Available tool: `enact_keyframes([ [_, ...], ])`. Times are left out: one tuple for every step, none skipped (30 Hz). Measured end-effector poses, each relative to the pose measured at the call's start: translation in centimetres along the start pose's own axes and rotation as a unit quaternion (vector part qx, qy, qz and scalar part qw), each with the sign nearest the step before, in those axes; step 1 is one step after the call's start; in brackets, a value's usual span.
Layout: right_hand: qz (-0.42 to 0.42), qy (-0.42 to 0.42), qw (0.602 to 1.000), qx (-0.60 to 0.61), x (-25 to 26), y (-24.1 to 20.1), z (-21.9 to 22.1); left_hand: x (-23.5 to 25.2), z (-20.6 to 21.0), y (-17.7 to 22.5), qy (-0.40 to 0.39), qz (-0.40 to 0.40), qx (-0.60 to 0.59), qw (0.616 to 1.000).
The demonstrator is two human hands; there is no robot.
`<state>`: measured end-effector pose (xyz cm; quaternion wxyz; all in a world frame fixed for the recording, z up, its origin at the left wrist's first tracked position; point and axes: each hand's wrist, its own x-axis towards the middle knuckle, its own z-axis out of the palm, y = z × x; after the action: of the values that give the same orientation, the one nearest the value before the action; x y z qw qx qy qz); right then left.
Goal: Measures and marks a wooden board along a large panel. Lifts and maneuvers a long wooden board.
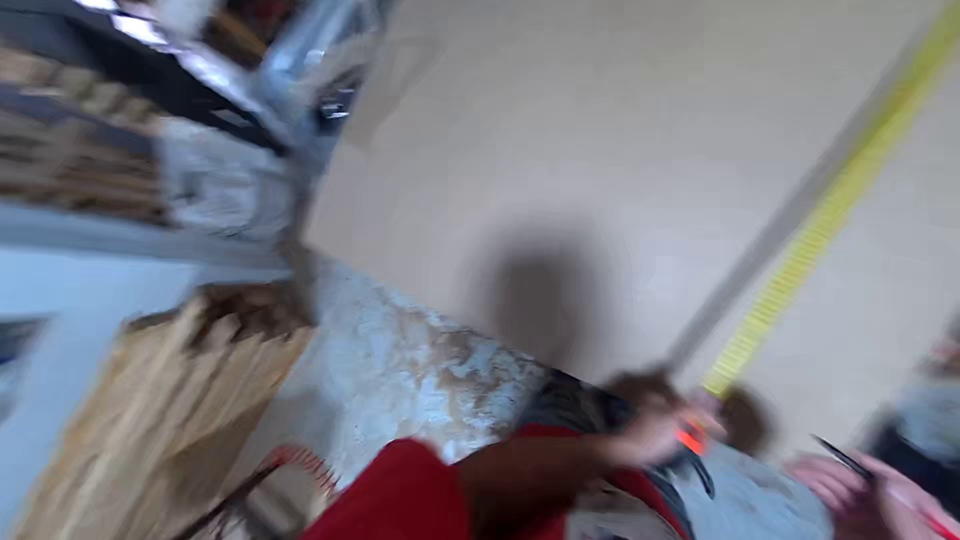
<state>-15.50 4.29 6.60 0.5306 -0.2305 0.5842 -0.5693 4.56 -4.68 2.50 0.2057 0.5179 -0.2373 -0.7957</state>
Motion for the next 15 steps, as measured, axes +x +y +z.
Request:
enact_keyframes([
  [-0.018, 0.005, 1.0, -0.023, -0.2, -1.1, -0.2, 1.7, -1.0, 1.3, 0.039, 0.038, 0.023, 0.998],
  [-0.034, 0.016, 0.998, -0.054, -0.5, -1.9, -1.0, 4.2, -2.2, 1.8, 0.055, 0.044, 0.047, 0.996],
  [-0.039, 0.023, 0.995, -0.089, -1.0, -2.4, -2.2, 7.0, -3.6, 1.6, 0.064, 0.049, 0.084, 0.993],
  [-0.048, 0.024, 0.991, -0.121, -1.1, -2.8, -3.1, 9.6, -5.1, 2.1, 0.071, 0.056, 0.123, 0.988],
  [-0.067, 0.025, 0.986, -0.151, -0.6, -3.6, -3.8, 12.1, -6.4, 3.6, 0.079, 0.075, 0.161, 0.981],
  [-0.084, 0.035, 0.979, -0.18, -0.2, -4.6, -4.5, 13.9, -7.4, 5.6, 0.089, 0.09, 0.189, 0.974],
  [-0.097, 0.051, 0.971, -0.212, -0.1, -5.6, -5.2, 15.0, -8.3, 7.6, 0.106, 0.098, 0.206, 0.968],
  [-0.103, 0.071, 0.961, -0.245, 0.0, -6.5, -6.1, 15.4, -9.1, 9.6, 0.118, 0.093, 0.211, 0.966],
  [-0.108, 0.096, 0.948, -0.284, 0.2, -7.3, -7.2, 15.7, -9.8, 11.6, 0.134, 0.092, 0.204, 0.965],
  [-0.109, 0.123, 0.928, -0.334, 0.7, -7.9, -8.6, 16.0, -10.5, 13.4, 0.146, 0.089, 0.192, 0.966],
  [-0.104, 0.154, 0.902, -0.39, 1.3, -8.3, -10.2, 15.7, -11.2, 15.0, 0.149, 0.081, 0.181, 0.969],
  [-0.094, 0.185, 0.872, -0.444, 2.2, -8.5, -11.9, 15.3, -11.9, 16.2, 0.153, 0.07, 0.173, 0.971],
  [-0.075, 0.218, 0.842, -0.488, 3.2, -8.8, -13.5, 14.5, -12.6, 17.1, 0.157, 0.056, 0.174, 0.971],
  [-0.058, 0.25, 0.816, -0.518, 4.4, -9.0, -15.2, 13.7, -13.1, 17.7, 0.16, 0.044, 0.185, 0.969],
  [-0.043, 0.275, 0.796, -0.538, 5.9, -9.2, -17.1, 13.4, -13.5, 18.1, 0.17, 0.043, 0.208, 0.962],
])
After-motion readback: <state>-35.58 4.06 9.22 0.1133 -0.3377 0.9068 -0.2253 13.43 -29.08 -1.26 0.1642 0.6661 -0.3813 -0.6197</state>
